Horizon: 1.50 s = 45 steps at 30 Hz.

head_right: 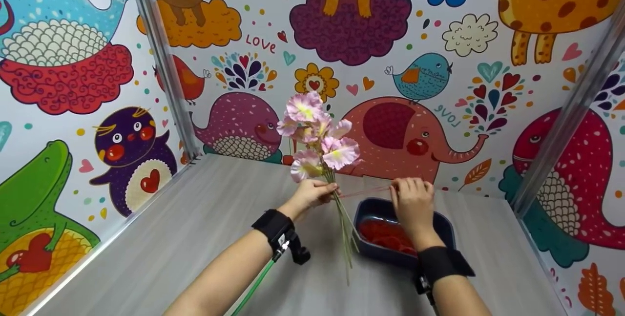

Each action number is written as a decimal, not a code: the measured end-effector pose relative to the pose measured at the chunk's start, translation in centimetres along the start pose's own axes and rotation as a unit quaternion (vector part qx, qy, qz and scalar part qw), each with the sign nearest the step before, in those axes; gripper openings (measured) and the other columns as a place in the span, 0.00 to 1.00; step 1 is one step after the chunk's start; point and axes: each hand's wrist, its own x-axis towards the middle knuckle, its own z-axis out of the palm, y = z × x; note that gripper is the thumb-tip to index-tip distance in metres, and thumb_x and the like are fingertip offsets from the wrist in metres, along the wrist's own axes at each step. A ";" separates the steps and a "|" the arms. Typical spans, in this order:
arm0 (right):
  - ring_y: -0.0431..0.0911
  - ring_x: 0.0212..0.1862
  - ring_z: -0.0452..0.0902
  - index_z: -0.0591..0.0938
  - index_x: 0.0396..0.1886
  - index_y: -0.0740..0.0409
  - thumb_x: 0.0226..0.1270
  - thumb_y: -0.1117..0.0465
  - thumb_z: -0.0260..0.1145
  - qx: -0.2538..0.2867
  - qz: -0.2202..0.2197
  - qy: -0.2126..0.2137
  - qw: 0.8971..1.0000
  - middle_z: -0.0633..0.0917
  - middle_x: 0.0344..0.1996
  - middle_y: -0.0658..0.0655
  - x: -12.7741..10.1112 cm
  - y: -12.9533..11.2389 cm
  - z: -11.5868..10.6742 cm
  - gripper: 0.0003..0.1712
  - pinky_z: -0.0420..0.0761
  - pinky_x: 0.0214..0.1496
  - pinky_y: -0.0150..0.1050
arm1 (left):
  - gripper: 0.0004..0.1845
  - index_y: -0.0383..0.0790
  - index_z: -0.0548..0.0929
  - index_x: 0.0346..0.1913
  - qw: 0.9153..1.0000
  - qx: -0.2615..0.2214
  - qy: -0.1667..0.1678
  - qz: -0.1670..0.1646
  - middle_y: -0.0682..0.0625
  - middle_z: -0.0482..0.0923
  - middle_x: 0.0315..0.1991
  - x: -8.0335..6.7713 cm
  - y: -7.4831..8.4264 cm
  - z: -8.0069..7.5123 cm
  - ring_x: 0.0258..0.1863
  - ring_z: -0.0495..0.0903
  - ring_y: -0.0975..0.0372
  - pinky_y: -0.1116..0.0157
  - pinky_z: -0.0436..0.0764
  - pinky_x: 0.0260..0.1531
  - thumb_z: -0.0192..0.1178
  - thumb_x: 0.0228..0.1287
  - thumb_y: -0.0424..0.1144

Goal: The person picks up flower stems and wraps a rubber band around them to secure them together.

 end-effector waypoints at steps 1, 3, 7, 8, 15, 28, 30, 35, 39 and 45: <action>0.60 0.34 0.75 0.80 0.29 0.64 0.65 0.59 0.66 -0.001 0.002 -0.005 1.000 0.82 0.25 0.63 -0.4 0.0 0.1 0.11 0.68 0.40 0.57 | 0.12 0.31 0.88 0.39 1.000 -0.015 -0.001 -0.008 0.43 0.88 0.33 0.0 0.1 0.3 0.24 0.84 0.69 0.72 0.81 0.30 0.65 0.63 0.40; 0.60 0.34 0.75 0.80 0.30 0.64 0.54 0.65 0.71 0.000 0.010 -0.012 1.000 0.82 0.25 0.64 -1.2 0.0 0.5 0.09 0.68 0.39 0.57 | 0.13 0.28 0.86 0.42 0.998 -0.044 0.007 -0.032 0.43 0.88 0.33 -0.3 0.7 0.8 0.22 0.82 0.71 0.74 0.79 0.29 0.63 0.64 0.37; 0.60 0.33 0.75 0.79 0.30 0.65 0.50 0.67 0.73 0.004 0.030 -0.023 0.999 0.81 0.25 0.64 -2.0 -0.6 1.1 0.10 0.69 0.38 0.57 | 0.14 0.24 0.84 0.45 0.992 -0.122 0.019 -0.039 0.49 0.87 0.27 -0.4 1.7 1.5 0.20 0.80 0.72 0.76 0.75 0.25 0.61 0.66 0.34; 0.60 0.33 0.75 0.79 0.30 0.66 0.51 0.67 0.72 0.009 0.034 -0.023 0.999 0.81 0.25 0.64 -2.2 -0.8 1.3 0.10 0.68 0.38 0.56 | 0.14 0.24 0.83 0.46 0.989 -0.143 0.021 -0.037 0.51 0.87 0.26 -0.4 1.9 1.6 0.20 0.80 0.72 0.76 0.75 0.25 0.61 0.66 0.34; 0.61 0.32 0.76 0.80 0.29 0.68 0.51 0.69 0.68 0.047 0.072 -0.013 0.996 0.82 0.25 0.66 -2.7 -4.4 2.7 0.06 0.68 0.36 0.56 | 0.15 0.22 0.82 0.48 0.965 -0.253 0.060 -0.016 0.50 0.87 0.28 -0.3 2.5 3.0 0.20 0.80 0.72 0.76 0.74 0.24 0.60 0.67 0.33; 0.52 0.30 0.75 0.82 0.27 0.65 0.56 0.68 0.70 0.157 0.181 -0.079 0.968 0.83 0.24 0.58 -3.5 -12.9 3.5 0.05 0.71 0.38 0.48 | 0.13 0.18 0.82 0.42 0.944 -0.246 0.203 0.081 0.37 0.87 0.32 0.2 2.1 4.2 0.18 0.79 0.72 0.76 0.76 0.25 0.62 0.64 0.30; 0.51 0.29 0.75 0.81 0.26 0.64 0.54 0.69 0.71 0.157 0.158 -0.068 0.973 0.82 0.23 0.57 -3.3 -13.6 3.2 0.05 0.73 0.36 0.46 | 0.13 0.20 0.83 0.40 0.949 -0.216 0.213 0.090 0.36 0.86 0.33 0.3 2.0 4.1 0.19 0.79 0.72 0.74 0.78 0.27 0.63 0.63 0.31; 0.46 0.27 0.75 0.80 0.25 0.61 0.48 0.69 0.74 0.146 0.073 -0.039 0.986 0.81 0.22 0.54 -2.4 -14.1 2.1 0.08 0.74 0.30 0.42 | 0.12 0.24 0.86 0.39 0.960 -0.129 0.225 0.106 0.38 0.87 0.32 0.4 1.2 3.5 0.24 0.84 0.67 0.68 0.83 0.34 0.64 0.63 0.34; 0.46 0.27 0.73 0.81 0.25 0.60 0.48 0.67 0.73 0.129 0.010 -0.027 0.991 0.80 0.21 0.52 -1.2 -13.5 1.0 0.07 0.72 0.29 0.41 | 0.12 0.24 0.86 0.38 0.963 -0.099 0.227 0.105 0.38 0.87 0.31 0.5 0.6 2.8 0.28 0.86 0.63 0.63 0.84 0.40 0.64 0.63 0.35; 0.50 0.27 0.74 0.82 0.25 0.61 0.54 0.65 0.67 0.109 -0.081 0.002 0.991 0.81 0.21 0.55 1.5 -11.9 -0.5 0.03 0.71 0.28 0.44 | 0.12 0.25 0.87 0.35 0.964 -0.063 0.238 0.101 0.39 0.87 0.30 0.6 0.2 2.3 0.30 0.88 0.58 0.63 0.84 0.38 0.65 0.62 0.36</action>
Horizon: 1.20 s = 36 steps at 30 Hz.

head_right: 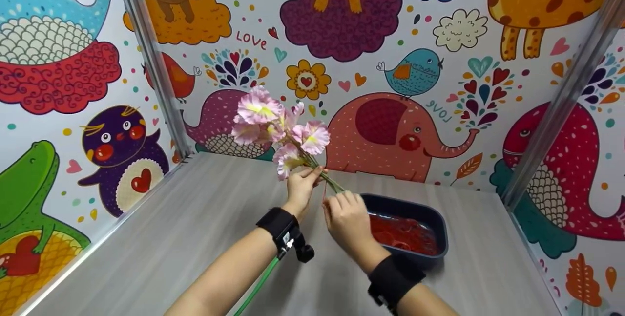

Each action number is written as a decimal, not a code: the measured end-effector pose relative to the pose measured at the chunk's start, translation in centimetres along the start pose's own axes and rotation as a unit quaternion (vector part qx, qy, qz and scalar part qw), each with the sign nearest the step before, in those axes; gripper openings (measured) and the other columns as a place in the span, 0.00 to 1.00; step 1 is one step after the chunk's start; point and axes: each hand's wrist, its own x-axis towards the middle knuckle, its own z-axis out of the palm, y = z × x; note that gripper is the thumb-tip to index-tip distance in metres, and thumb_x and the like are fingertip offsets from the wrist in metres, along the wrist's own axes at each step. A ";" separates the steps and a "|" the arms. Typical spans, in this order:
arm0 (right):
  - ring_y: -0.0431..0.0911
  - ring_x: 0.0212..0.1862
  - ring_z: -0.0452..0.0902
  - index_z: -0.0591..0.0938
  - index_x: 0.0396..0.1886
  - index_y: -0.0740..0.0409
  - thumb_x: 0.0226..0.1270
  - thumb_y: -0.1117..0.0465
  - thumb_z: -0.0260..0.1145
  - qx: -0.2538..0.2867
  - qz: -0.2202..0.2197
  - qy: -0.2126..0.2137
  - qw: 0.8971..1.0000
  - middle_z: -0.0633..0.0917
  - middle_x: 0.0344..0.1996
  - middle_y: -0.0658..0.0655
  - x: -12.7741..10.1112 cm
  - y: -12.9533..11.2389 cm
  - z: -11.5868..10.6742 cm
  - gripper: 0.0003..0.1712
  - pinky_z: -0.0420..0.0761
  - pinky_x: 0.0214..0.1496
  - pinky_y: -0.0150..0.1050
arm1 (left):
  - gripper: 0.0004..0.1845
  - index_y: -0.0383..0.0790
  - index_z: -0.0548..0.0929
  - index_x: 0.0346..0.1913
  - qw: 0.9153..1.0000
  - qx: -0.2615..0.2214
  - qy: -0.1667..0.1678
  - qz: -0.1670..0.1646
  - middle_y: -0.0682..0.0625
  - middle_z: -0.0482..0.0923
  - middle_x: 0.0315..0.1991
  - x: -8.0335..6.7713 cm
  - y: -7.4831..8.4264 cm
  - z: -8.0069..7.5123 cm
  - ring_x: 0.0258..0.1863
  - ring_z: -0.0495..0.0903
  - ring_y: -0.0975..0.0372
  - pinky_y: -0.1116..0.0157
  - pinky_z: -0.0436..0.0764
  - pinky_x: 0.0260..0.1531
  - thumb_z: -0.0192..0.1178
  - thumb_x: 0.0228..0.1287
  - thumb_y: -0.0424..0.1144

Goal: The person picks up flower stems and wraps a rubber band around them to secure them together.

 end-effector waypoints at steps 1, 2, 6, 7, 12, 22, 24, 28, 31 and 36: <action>0.51 0.27 0.75 0.82 0.25 0.62 0.55 0.65 0.65 -0.006 -0.015 0.006 1.000 0.81 0.21 0.55 0.5 0.3 -0.3 0.04 0.71 0.29 0.45 | 0.12 0.26 0.88 0.34 1.000 0.018 0.004 0.004 0.39 0.87 0.29 0.0 -0.1 0.0 0.31 0.88 0.58 0.66 0.83 0.37 0.65 0.62 0.36; 0.52 0.27 0.75 0.82 0.25 0.62 0.57 0.65 0.64 -0.012 -0.029 0.012 0.999 0.81 0.21 0.56 0.9 0.6 -0.5 0.05 0.71 0.29 0.46 | 0.12 0.27 0.88 0.34 0.999 0.035 0.006 0.007 0.40 0.87 0.29 0.0 -0.1 -0.1 0.32 0.88 0.58 0.69 0.82 0.35 0.66 0.61 0.37; 0.54 0.27 0.75 0.81 0.25 0.63 0.64 0.64 0.59 -0.045 -0.086 0.036 0.995 0.81 0.21 0.57 2.6 1.8 -1.6 0.10 0.72 0.33 0.48 | 0.11 0.31 0.90 0.31 0.993 0.108 0.015 0.033 0.43 0.88 0.29 0.1 -0.2 -0.4 0.33 0.85 0.61 0.71 0.77 0.34 0.68 0.59 0.39; 0.54 0.28 0.75 0.81 0.25 0.64 0.66 0.64 0.58 -0.053 -0.098 0.038 0.993 0.81 0.21 0.58 2.9 2.1 -1.9 0.11 0.72 0.34 0.48 | 0.11 0.32 0.90 0.30 0.991 0.128 0.015 0.041 0.43 0.88 0.29 0.1 -0.2 -0.5 0.32 0.84 0.62 0.71 0.76 0.34 0.68 0.59 0.40; 0.55 0.29 0.76 0.79 0.26 0.66 0.70 0.64 0.54 -0.100 -0.133 0.027 0.986 0.80 0.22 0.60 4.1 3.8 -2.9 0.14 0.72 0.37 0.50 | 0.12 0.36 0.90 0.28 0.979 0.192 -0.011 0.073 0.46 0.88 0.29 -0.1 -0.3 -1.0 0.26 0.77 0.67 0.72 0.74 0.32 0.68 0.58 0.43; 0.58 0.31 0.73 0.76 0.28 0.68 0.65 0.67 0.51 -0.166 -0.123 -0.017 0.978 0.78 0.23 0.63 2.9 10.0 -4.5 0.11 0.71 0.40 0.53 | 0.11 0.34 0.90 0.32 0.977 0.183 -0.106 0.034 0.44 0.88 0.29 -0.7 -0.6 -1.9 0.29 0.86 0.62 0.70 0.80 0.34 0.67 0.60 0.41; 0.59 0.31 0.73 0.76 0.28 0.68 0.66 0.67 0.50 -0.176 -0.122 -0.026 0.976 0.78 0.23 0.64 2.0 11.1 -4.5 0.11 0.71 0.40 0.54 | 0.11 0.34 0.90 0.33 0.975 0.182 -0.128 0.023 0.44 0.88 0.29 -0.8 -0.7 -2.0 0.26 0.84 0.65 0.72 0.79 0.32 0.67 0.60 0.40; 0.59 0.31 0.73 0.76 0.27 0.69 0.69 0.66 0.48 -0.189 -0.109 -0.037 0.975 0.78 0.23 0.64 0.4 12.7 -4.3 0.14 0.71 0.40 0.55 | 0.11 0.32 0.89 0.34 0.972 0.158 -0.173 0.004 0.43 0.88 0.30 -0.7 -0.8 -2.0 0.27 0.85 0.62 0.73 0.77 0.28 0.66 0.62 0.39; 0.60 0.30 0.73 0.75 0.26 0.69 0.72 0.66 0.47 -0.192 -0.091 -0.040 0.976 0.77 0.22 0.65 -0.7 13.2 -3.9 0.16 0.70 0.39 0.55 | 0.12 0.29 0.88 0.36 0.971 0.135 -0.197 -0.001 0.39 0.87 0.32 -0.7 -0.6 -2.0 0.29 0.86 0.58 0.73 0.77 0.28 0.65 0.63 0.38; 0.59 0.30 0.73 0.76 0.25 0.68 0.74 0.64 0.49 -0.186 -0.043 -0.027 0.981 0.78 0.21 0.64 -2.4 13.0 -2.4 0.18 0.70 0.37 0.55 | 0.14 0.23 0.85 0.41 0.972 0.044 -0.221 -0.063 0.40 0.87 0.32 -0.6 -0.1 -2.0 0.24 0.82 0.69 0.74 0.76 0.27 0.63 0.65 0.35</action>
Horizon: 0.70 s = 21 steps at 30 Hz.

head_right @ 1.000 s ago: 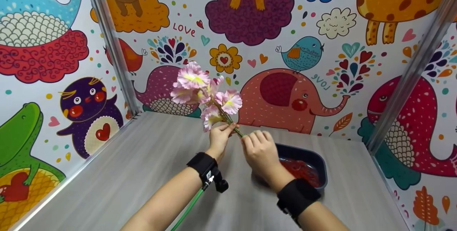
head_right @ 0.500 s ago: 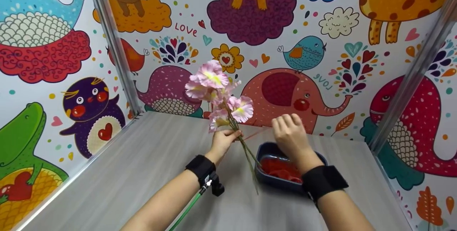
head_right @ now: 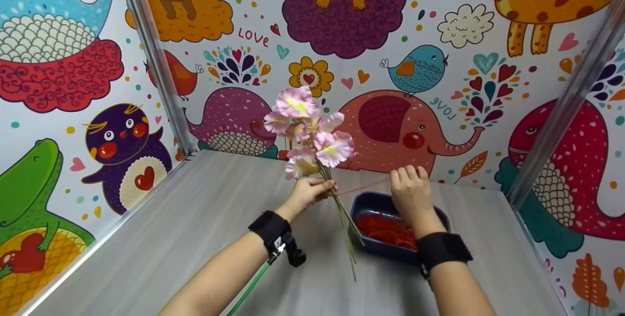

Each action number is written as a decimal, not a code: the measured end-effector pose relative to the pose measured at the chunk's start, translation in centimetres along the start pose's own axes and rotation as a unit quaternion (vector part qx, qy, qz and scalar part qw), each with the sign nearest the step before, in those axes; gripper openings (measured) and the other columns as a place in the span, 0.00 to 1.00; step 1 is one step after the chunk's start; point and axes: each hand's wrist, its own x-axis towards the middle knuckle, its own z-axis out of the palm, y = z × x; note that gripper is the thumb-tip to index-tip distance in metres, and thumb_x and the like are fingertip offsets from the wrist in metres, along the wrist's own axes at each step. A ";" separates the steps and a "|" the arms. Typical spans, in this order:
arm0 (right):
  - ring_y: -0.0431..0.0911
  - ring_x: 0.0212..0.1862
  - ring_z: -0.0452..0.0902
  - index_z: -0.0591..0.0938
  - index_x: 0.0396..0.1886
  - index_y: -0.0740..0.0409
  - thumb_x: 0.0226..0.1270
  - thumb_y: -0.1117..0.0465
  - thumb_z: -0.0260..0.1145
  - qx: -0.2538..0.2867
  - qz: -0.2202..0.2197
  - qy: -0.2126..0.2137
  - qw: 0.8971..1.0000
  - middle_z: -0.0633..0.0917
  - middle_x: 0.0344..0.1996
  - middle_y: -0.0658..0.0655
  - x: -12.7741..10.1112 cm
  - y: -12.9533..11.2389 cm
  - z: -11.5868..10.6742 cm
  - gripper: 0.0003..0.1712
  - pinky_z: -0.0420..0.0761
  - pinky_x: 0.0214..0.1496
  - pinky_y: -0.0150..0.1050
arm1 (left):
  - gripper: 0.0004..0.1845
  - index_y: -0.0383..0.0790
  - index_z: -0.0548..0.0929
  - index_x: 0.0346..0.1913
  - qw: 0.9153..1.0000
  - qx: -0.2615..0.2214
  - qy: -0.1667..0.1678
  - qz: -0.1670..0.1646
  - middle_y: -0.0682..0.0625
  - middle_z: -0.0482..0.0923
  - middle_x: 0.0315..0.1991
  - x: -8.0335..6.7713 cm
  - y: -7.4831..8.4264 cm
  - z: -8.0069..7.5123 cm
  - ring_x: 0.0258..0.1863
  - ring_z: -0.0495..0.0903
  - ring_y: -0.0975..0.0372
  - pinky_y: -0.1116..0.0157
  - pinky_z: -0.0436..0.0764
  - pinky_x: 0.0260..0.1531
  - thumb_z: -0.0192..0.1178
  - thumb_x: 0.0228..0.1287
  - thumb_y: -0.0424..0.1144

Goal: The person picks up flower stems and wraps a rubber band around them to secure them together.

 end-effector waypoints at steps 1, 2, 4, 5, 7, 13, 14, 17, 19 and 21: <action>0.59 0.29 0.73 0.76 0.24 0.67 0.74 0.63 0.49 0.005 0.012 0.001 1.000 0.79 0.21 0.64 -0.3 -0.4 0.3 0.19 0.70 0.37 0.55 | 0.14 0.22 0.84 0.43 0.999 -0.030 -0.002 -0.013 0.42 0.88 0.30 0.0 0.2 0.0 0.23 0.81 0.71 0.75 0.76 0.27 0.62 0.65 0.35; 0.59 0.29 0.73 0.76 0.24 0.67 0.74 0.62 0.49 0.011 0.025 0.002 1.000 0.79 0.20 0.63 -0.5 -0.7 0.6 0.19 0.71 0.36 0.55 | 0.15 0.21 0.83 0.44 0.998 -0.062 -0.003 -0.024 0.45 0.88 0.29 0.0 0.3 0.0 0.23 0.81 0.71 0.75 0.76 0.27 0.61 0.66 0.34; 0.59 0.28 0.73 0.76 0.23 0.67 0.72 0.63 0.52 0.027 0.046 0.000 0.999 0.78 0.19 0.63 -1.0 -1.7 1.2 0.18 0.71 0.35 0.56 | 0.15 0.21 0.82 0.47 0.992 -0.120 0.005 -0.041 0.51 0.87 0.26 0.0 0.7 0.2 0.23 0.82 0.71 0.75 0.76 0.27 0.60 0.67 0.33; 0.59 0.27 0.73 0.76 0.23 0.68 0.71 0.63 0.53 0.032 0.053 -0.005 0.998 0.78 0.19 0.64 -1.3 -2.2 1.4 0.17 0.72 0.34 0.56 | 0.15 0.22 0.82 0.47 0.988 -0.146 0.010 -0.046 0.53 0.86 0.25 0.0 0.9 0.2 0.23 0.82 0.71 0.75 0.76 0.28 0.60 0.67 0.33; 0.60 0.26 0.73 0.76 0.22 0.68 0.66 0.65 0.56 0.046 0.067 -0.012 0.997 0.78 0.19 0.64 -1.6 -3.5 1.9 0.14 0.72 0.32 0.57 | 0.13 0.23 0.83 0.46 0.981 -0.189 0.022 -0.044 0.55 0.85 0.24 0.1 1.1 0.4 0.23 0.82 0.70 0.75 0.77 0.28 0.60 0.67 0.32; 0.58 0.25 0.73 0.77 0.22 0.66 0.48 0.68 0.67 0.081 0.116 -0.037 0.989 0.79 0.19 0.62 -2.4 -8.3 3.1 0.07 0.68 0.28 0.52 | 0.10 0.26 0.85 0.42 0.957 -0.281 0.070 -0.024 0.53 0.86 0.26 0.3 1.3 1.4 0.22 0.81 0.70 0.75 0.75 0.27 0.59 0.67 0.31; 0.57 0.25 0.73 0.78 0.22 0.65 0.46 0.69 0.68 0.097 0.132 -0.040 0.986 0.79 0.19 0.62 -2.6 -9.3 3.3 0.06 0.69 0.28 0.51 | 0.10 0.25 0.84 0.43 0.954 -0.290 0.080 -0.019 0.53 0.86 0.26 0.3 1.3 1.5 0.23 0.82 0.70 0.75 0.74 0.27 0.59 0.67 0.31; 0.54 0.24 0.75 0.81 0.23 0.63 0.46 0.70 0.72 0.148 0.189 -0.056 0.969 0.80 0.19 0.59 -2.9 -12.2 3.6 0.06 0.72 0.28 0.49 | 0.11 0.24 0.83 0.46 0.949 -0.295 0.112 -0.004 0.53 0.86 0.28 0.3 1.0 1.8 0.24 0.82 0.71 0.76 0.74 0.27 0.58 0.67 0.30; 0.52 0.25 0.76 0.82 0.23 0.62 0.47 0.70 0.72 0.188 0.221 -0.073 0.954 0.81 0.20 0.58 -3.0 -14.0 3.6 0.05 0.74 0.28 0.46 | 0.12 0.23 0.82 0.46 0.947 -0.292 0.135 0.005 0.52 0.87 0.28 0.3 0.8 1.9 0.25 0.83 0.71 0.76 0.73 0.27 0.59 0.66 0.30; 0.50 0.25 0.77 0.82 0.22 0.62 0.48 0.70 0.71 0.217 0.243 -0.086 0.941 0.82 0.20 0.57 -2.7 -15.5 3.2 0.05 0.76 0.27 0.44 | 0.12 0.22 0.82 0.45 0.948 -0.277 0.154 0.019 0.49 0.88 0.29 0.4 0.5 1.9 0.24 0.83 0.71 0.76 0.74 0.27 0.60 0.65 0.30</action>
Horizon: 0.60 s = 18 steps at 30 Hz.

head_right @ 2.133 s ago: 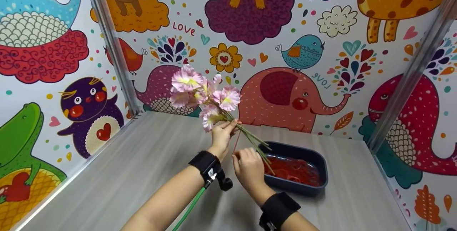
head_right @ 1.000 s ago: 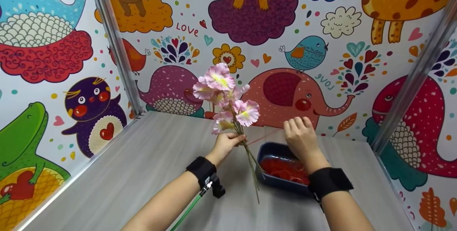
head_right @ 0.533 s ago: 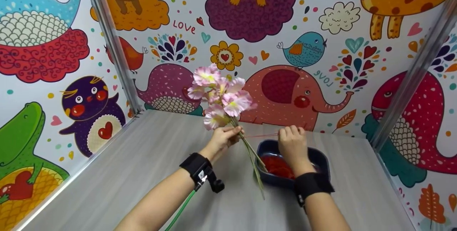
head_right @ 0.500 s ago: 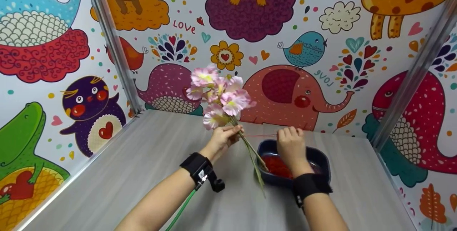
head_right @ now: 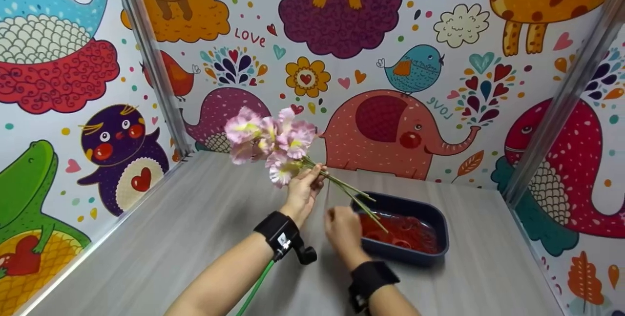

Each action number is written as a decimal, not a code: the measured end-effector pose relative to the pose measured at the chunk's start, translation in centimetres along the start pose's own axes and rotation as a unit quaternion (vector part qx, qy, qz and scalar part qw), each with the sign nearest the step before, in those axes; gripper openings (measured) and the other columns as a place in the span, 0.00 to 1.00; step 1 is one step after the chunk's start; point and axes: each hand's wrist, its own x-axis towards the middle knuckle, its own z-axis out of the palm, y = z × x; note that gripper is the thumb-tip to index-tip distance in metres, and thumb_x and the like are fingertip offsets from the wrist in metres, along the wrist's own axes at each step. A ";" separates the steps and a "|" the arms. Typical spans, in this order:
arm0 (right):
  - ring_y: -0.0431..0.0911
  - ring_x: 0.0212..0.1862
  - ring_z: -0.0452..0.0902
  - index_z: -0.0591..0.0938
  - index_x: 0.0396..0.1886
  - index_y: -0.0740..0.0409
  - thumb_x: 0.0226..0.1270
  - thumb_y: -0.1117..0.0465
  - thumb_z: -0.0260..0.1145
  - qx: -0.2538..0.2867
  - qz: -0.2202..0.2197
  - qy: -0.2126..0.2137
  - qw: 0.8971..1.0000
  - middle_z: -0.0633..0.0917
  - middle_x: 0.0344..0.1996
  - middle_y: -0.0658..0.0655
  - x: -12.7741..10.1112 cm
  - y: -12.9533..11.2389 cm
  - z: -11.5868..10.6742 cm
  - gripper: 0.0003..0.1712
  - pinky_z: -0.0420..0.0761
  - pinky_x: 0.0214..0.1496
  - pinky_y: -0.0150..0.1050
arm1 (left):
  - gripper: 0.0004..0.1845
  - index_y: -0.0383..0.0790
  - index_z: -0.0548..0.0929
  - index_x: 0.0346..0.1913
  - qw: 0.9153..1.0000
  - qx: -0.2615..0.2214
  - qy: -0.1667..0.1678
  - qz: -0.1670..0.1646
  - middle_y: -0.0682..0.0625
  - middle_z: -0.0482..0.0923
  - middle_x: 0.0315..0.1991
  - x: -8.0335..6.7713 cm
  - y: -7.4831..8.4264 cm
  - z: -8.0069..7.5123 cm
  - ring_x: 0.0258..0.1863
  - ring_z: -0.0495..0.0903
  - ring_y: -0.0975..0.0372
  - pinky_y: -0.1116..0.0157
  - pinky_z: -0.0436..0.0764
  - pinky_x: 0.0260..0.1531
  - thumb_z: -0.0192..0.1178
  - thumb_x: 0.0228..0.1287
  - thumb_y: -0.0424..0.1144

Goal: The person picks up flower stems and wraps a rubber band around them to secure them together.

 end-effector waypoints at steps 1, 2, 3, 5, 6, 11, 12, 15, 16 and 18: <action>0.50 0.25 0.77 0.82 0.22 0.62 0.48 0.70 0.71 0.009 0.006 -0.003 1.000 0.82 0.20 0.56 -0.1 -0.7 0.0 0.05 0.76 0.27 0.42 | 0.12 0.21 0.82 0.45 1.000 0.012 0.003 0.013 0.47 0.88 0.30 0.1 -0.1 -0.1 0.24 0.82 0.71 0.76 0.74 0.27 0.60 0.65 0.30; 0.49 0.25 0.77 0.82 0.22 0.61 0.47 0.70 0.72 0.017 0.009 -0.005 1.000 0.82 0.20 0.56 -0.2 -1.4 0.0 0.05 0.77 0.27 0.41 | 0.11 0.20 0.83 0.43 0.999 0.023 0.007 0.025 0.44 0.88 0.31 0.2 -0.1 -0.2 0.24 0.82 0.71 0.76 0.74 0.27 0.60 0.64 0.29; 0.48 0.26 0.77 0.81 0.21 0.61 0.47 0.70 0.72 0.021 0.004 -0.006 1.000 0.82 0.20 0.55 -0.1 -2.0 -0.2 0.06 0.77 0.27 0.40 | 0.11 0.19 0.83 0.42 0.998 0.041 0.007 0.038 0.41 0.88 0.31 0.3 -0.2 -0.3 0.23 0.82 0.72 0.76 0.75 0.27 0.60 0.64 0.28; 0.46 0.25 0.76 0.80 0.21 0.60 0.46 0.70 0.74 0.017 -0.017 0.001 1.000 0.81 0.20 0.54 0.0 -3.0 -0.6 0.08 0.77 0.26 0.38 | 0.11 0.18 0.83 0.41 0.994 0.083 0.006 0.069 0.36 0.87 0.33 0.6 -0.2 -0.6 0.25 0.83 0.70 0.76 0.76 0.27 0.61 0.64 0.28; 0.45 0.25 0.75 0.80 0.20 0.60 0.44 0.70 0.75 0.012 -0.035 0.007 0.999 0.81 0.19 0.53 0.2 -3.4 -0.9 0.10 0.76 0.26 0.37 | 0.11 0.18 0.83 0.40 0.991 0.106 0.004 0.084 0.35 0.86 0.33 0.7 -0.3 -0.8 0.26 0.84 0.69 0.75 0.77 0.28 0.61 0.64 0.28; 0.44 0.25 0.73 0.79 0.21 0.58 0.40 0.70 0.76 -0.008 -0.159 0.032 0.987 0.79 0.18 0.51 2.0 -4.3 -2.8 0.12 0.76 0.28 0.37 | 0.10 0.20 0.85 0.37 0.981 0.156 0.010 0.112 0.34 0.86 0.33 1.2 -0.3 -1.8 0.30 0.86 0.62 0.71 0.81 0.32 0.62 0.63 0.30; 0.45 0.24 0.73 0.79 0.21 0.59 0.41 0.71 0.75 -0.011 -0.183 0.036 0.982 0.79 0.18 0.51 2.6 -4.5 -3.4 0.11 0.76 0.28 0.38 | 0.10 0.20 0.85 0.36 0.981 0.159 0.015 0.111 0.34 0.86 0.32 1.2 -0.3 -2.0 0.30 0.86 0.62 0.70 0.81 0.33 0.63 0.62 0.30; 0.47 0.24 0.73 0.80 0.21 0.61 0.46 0.70 0.70 -0.019 -0.245 0.051 0.968 0.79 0.18 0.54 4.5 -4.6 -5.2 0.06 0.77 0.28 0.42 | 0.10 0.21 0.86 0.35 0.978 0.175 0.026 0.115 0.36 0.86 0.30 1.4 -0.3 -2.2 0.29 0.86 0.61 0.67 0.83 0.35 0.64 0.61 0.30; 0.48 0.23 0.73 0.80 0.21 0.62 0.49 0.69 0.68 -0.022 -0.261 0.058 0.963 0.79 0.18 0.54 5.2 -4.5 -5.8 0.04 0.77 0.27 0.43 | 0.10 0.20 0.86 0.34 0.976 0.182 0.023 0.119 0.36 0.86 0.30 1.5 -0.3 -2.2 0.30 0.86 0.60 0.66 0.83 0.37 0.64 0.61 0.30; 0.50 0.23 0.72 0.79 0.21 0.63 0.56 0.68 0.63 -0.043 -0.294 0.068 0.952 0.79 0.17 0.55 6.8 -4.2 -7.1 0.06 0.73 0.23 0.43 | 0.10 0.21 0.86 0.35 0.971 0.201 0.016 0.127 0.36 0.86 0.30 1.6 -0.2 -2.2 0.31 0.87 0.57 0.65 0.84 0.39 0.64 0.61 0.30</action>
